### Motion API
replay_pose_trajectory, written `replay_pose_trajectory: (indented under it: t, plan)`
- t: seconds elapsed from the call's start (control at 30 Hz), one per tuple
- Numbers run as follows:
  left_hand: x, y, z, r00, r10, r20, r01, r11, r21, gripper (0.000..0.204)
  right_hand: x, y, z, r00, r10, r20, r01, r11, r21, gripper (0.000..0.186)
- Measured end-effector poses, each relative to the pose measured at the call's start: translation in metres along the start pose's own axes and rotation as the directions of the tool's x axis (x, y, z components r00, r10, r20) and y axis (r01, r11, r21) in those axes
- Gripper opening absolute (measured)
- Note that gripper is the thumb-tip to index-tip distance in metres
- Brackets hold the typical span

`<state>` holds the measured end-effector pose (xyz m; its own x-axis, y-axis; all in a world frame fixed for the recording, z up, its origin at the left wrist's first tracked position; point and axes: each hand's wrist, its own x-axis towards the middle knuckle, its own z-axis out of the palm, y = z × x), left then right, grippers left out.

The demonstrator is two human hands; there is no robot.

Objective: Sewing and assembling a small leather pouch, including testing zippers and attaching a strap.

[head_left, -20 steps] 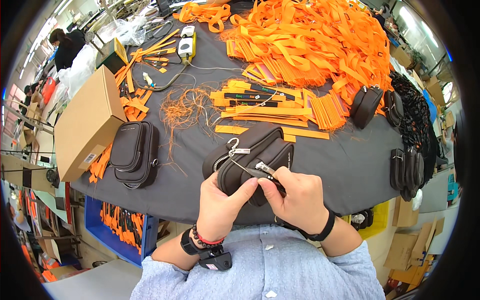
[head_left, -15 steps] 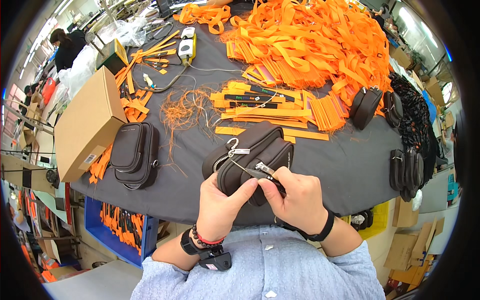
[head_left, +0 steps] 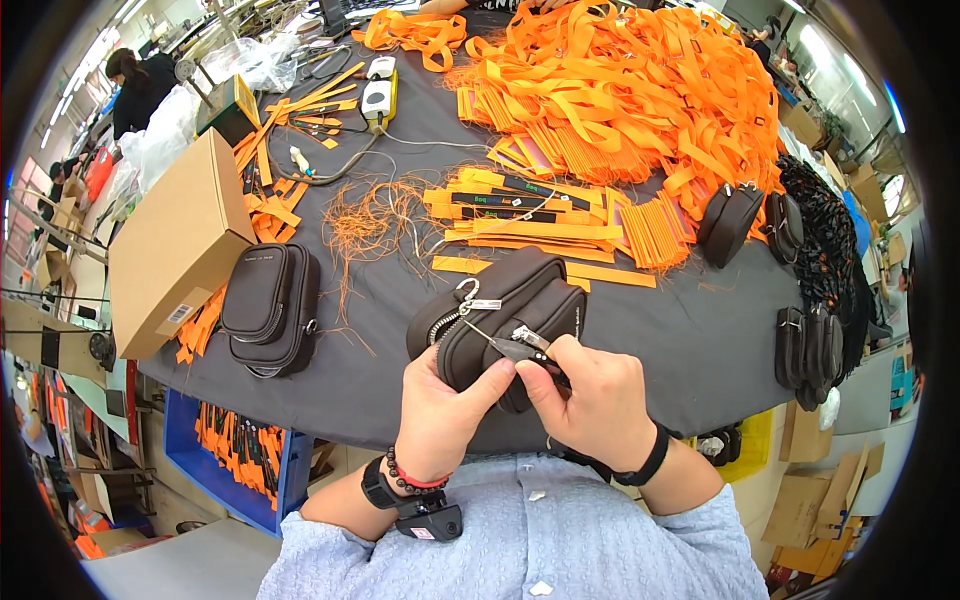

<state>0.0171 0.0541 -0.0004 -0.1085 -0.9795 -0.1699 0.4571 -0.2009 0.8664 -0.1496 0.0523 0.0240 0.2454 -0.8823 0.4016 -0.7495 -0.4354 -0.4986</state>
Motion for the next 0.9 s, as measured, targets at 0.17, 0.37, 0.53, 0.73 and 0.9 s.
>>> replay_pose_trajectory:
  t: [0.17,0.37,0.53,0.73,0.9]
  plan:
    - [0.000,-0.002,0.001,1.000,-0.002,-0.013,0.002,1.000,-0.002,0.023,0.001,0.000,-0.002,1.000,-0.023,-0.002,0.023,0.999,-0.024,0.034]
    - [0.002,-0.001,0.002,1.000,-0.009,-0.020,0.008,1.000,-0.028,0.024,0.001,0.004,0.004,0.999,-0.036,-0.013,0.036,0.999,0.010,0.033]
    - [0.003,-0.001,0.001,1.000,-0.003,-0.024,0.003,1.000,0.008,0.024,0.001,0.007,0.008,0.999,-0.029,-0.018,0.029,0.999,0.034,0.028]
    - [0.009,-0.005,-0.003,0.999,-0.030,-0.042,0.027,0.997,-0.067,0.025,0.002,0.009,0.021,0.998,0.061,-0.005,-0.060,0.993,0.104,0.032]
    - [0.015,-0.012,-0.007,0.996,-0.048,-0.074,0.037,0.989,-0.145,0.026,-0.002,0.023,0.042,0.996,0.080,-0.029,-0.069,0.959,0.276,0.035]
